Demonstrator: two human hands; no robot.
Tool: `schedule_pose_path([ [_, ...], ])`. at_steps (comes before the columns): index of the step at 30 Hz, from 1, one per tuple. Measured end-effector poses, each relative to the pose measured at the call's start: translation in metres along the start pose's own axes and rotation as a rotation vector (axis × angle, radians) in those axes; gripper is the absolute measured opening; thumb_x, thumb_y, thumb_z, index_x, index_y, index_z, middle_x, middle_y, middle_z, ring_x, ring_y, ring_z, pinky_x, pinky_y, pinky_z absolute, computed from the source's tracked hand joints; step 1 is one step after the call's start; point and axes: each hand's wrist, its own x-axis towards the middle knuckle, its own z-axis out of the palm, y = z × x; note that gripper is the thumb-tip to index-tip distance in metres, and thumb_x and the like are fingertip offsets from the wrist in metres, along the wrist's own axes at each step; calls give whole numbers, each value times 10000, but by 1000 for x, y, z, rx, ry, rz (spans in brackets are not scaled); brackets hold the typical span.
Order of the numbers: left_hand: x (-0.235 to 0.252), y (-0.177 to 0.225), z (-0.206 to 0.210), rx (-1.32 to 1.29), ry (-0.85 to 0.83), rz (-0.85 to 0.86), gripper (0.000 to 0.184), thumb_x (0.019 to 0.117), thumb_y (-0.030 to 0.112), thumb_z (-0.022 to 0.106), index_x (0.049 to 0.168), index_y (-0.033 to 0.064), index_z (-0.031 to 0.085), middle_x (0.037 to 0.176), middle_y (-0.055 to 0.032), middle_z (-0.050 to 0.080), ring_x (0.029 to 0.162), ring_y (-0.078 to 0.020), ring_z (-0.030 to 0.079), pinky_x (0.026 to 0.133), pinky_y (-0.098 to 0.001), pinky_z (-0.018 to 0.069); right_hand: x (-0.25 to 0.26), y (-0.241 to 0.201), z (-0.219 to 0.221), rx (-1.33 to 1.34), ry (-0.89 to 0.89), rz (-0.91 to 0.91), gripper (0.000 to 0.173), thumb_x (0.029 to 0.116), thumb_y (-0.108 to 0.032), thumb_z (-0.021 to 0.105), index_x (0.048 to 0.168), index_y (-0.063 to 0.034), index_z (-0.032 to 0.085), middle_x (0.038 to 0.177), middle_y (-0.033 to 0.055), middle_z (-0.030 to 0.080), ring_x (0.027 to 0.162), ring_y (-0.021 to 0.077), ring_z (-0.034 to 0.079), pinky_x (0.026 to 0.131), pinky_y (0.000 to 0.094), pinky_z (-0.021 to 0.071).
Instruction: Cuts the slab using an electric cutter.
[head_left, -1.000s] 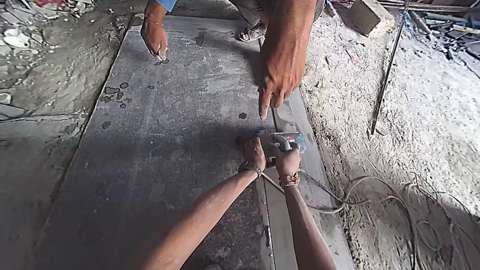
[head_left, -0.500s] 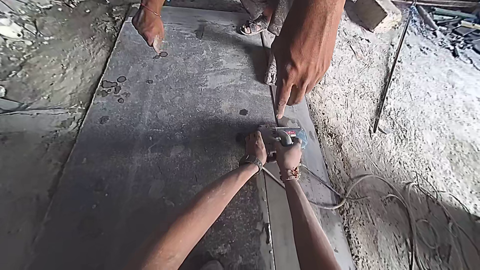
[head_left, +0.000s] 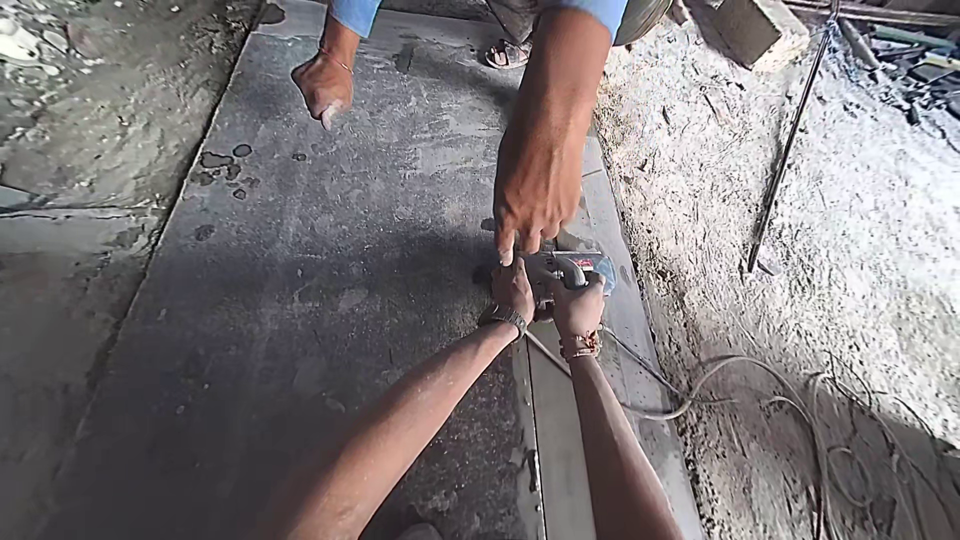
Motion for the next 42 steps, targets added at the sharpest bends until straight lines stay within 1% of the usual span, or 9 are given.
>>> schedule_pose_path([
  [5, 0, -1, 0, -5, 27, 26, 511, 991, 40, 544, 1477, -84, 446, 1440, -297, 540, 1394, -406, 491, 1174, -499, 365, 2, -1, 2, 4, 7, -11, 634, 862, -344, 801, 1363, -62, 532, 1040, 182, 724, 977, 361, 714, 828, 559, 553],
  [10, 1, 3, -8, 20, -21, 18, 569, 967, 37, 566, 1506, -65, 417, 1499, -281, 482, 1427, -421, 427, 1196, -496, 319, 3, -2, 3, -4, 12, -12, 644, 872, -358, 802, 1369, -61, 521, 1041, 195, 726, 981, 379, 714, 827, 575, 548],
  [16, 1, 5, -10, 1, 13, 3, 539, 983, 4, 523, 1509, -49, 420, 1495, -276, 486, 1425, -437, 424, 1185, -502, 340, 2, -7, 1, 16, -12, -7, 701, 870, -382, 816, 1404, -50, 505, 1065, 228, 724, 1022, 421, 704, 852, 601, 545],
  [27, 6, 9, -13, 0, 2, -28, 568, 965, 21, 577, 1512, -25, 432, 1468, -269, 509, 1387, -439, 461, 1151, -500, 385, 7, -14, 1, 1, -38, 7, 674, 884, -386, 796, 1401, -68, 504, 1068, 205, 730, 1011, 387, 715, 851, 580, 555],
  [33, 7, 9, -14, -4, 28, -25, 509, 1022, 22, 480, 1522, -41, 413, 1474, -294, 496, 1391, -445, 460, 1160, -523, 366, 9, -14, -2, -1, -91, -54, 775, 896, -431, 771, 1483, -49, 437, 1163, 226, 710, 1078, 394, 698, 917, 582, 547],
  [36, 9, 13, -12, 41, -2, -36, 469, 1034, 35, 504, 1487, -62, 436, 1441, -316, 513, 1367, -456, 490, 1131, -555, 399, 17, -13, -7, -19, -170, -68, 800, 905, -429, 757, 1505, -40, 395, 1203, 217, 696, 1127, 368, 684, 968, 547, 540],
  [38, 8, 13, -8, 47, -7, -31, 509, 997, 24, 578, 1475, -70, 428, 1437, -333, 503, 1360, -485, 481, 1115, -587, 406, 17, -2, -12, -46, -183, -122, 843, 914, -473, 745, 1508, -12, 364, 1256, 236, 664, 1171, 374, 661, 995, 535, 532],
  [40, 11, 11, -9, 48, 22, -16, 571, 933, 7, 655, 1457, -75, 444, 1426, -337, 512, 1352, -495, 487, 1105, -593, 418, -1, 23, -19, 11, -73, -215, 775, 912, -467, 747, 1434, 29, 463, 1343, 256, 597, 1244, 375, 602, 1055, 503, 493],
  [42, 12, 7, -3, 35, 46, -1, 615, 901, 33, 706, 1448, -82, 449, 1419, -341, 515, 1345, -496, 491, 1105, -599, 414, -41, 75, -30, 38, 107, -193, 669, 925, -449, 724, 1344, 48, 570, 1330, 254, 612, 1264, 379, 585, 1083, 493, 474],
])
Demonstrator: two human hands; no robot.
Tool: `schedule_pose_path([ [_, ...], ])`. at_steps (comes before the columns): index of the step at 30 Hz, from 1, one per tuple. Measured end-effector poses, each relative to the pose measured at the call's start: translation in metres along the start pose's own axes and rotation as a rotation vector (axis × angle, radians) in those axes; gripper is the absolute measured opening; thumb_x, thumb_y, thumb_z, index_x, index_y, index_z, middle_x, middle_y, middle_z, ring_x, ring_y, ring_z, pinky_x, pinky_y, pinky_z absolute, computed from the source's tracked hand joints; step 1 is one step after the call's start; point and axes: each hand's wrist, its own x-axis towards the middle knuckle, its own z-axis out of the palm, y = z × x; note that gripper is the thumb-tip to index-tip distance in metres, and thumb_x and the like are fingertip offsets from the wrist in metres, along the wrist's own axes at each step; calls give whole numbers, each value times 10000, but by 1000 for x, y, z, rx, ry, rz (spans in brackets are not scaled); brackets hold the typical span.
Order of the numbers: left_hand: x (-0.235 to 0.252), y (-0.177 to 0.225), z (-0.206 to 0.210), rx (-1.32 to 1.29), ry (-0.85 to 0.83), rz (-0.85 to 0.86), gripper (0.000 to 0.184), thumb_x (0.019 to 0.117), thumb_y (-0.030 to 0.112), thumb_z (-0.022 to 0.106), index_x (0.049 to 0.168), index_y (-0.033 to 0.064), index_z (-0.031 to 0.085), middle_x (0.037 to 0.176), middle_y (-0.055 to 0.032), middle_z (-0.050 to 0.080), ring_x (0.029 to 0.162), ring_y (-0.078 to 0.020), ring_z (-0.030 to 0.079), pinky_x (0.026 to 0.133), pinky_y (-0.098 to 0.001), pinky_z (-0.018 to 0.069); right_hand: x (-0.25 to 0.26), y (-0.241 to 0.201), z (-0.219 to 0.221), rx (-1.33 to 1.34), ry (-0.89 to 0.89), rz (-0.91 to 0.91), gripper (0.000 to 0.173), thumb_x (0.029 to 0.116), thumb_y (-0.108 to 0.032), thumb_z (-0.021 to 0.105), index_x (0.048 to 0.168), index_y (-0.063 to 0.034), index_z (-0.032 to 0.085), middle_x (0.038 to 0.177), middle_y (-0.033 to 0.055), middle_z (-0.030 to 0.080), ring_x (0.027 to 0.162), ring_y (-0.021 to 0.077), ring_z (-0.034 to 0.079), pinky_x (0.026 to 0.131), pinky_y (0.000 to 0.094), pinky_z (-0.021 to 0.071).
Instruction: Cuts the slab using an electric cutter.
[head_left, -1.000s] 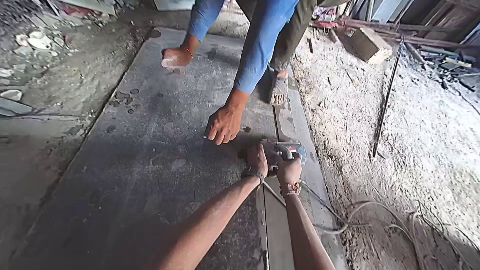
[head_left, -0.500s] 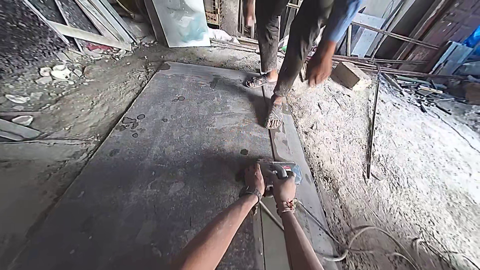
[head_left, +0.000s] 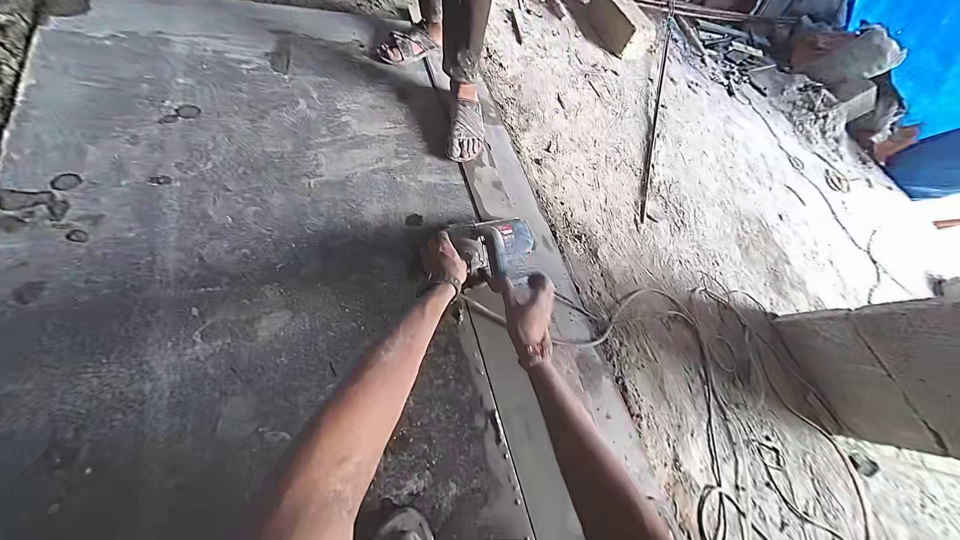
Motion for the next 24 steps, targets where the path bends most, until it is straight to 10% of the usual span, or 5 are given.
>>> schedule_pose_path([
  [5, 9, -3, 1, 28, -6, 30, 634, 909, 71, 722, 1451, -102, 443, 1428, -350, 508, 1365, -498, 475, 1143, -592, 373, -89, 130, -13, -347, 103, 366, 498, 1006, -372, 597, 1297, 31, 624, 1404, 269, 572, 1338, 428, 530, 1090, 582, 420],
  [8, 12, -2, 0, 8, -4, 25, 643, 923, 118, 729, 1461, -86, 441, 1439, -354, 494, 1370, -508, 462, 1124, -602, 388, -92, 153, 9, -497, 88, 129, 565, 1018, -364, 534, 1411, 40, 572, 1502, 238, 527, 1412, 403, 488, 1153, 603, 356],
  [15, 18, -4, -1, -4, -14, 52, 627, 931, 137, 732, 1448, -80, 452, 1424, -356, 500, 1360, -522, 455, 1123, -617, 367, 13, 111, 20, -530, -226, -202, 585, 1072, -338, 363, 1554, -10, 424, 1639, 186, 370, 1538, 327, 322, 1250, 560, 214],
  [24, 33, -14, 3, 33, -38, 87, 673, 919, 205, 764, 1432, -102, 454, 1374, -368, 508, 1322, -534, 464, 1100, -613, 378, 61, 69, -10, -760, -782, -137, 730, 1044, -427, 412, 1630, -27, 240, 1723, 174, 130, 1603, 289, 109, 1287, 506, 58],
])
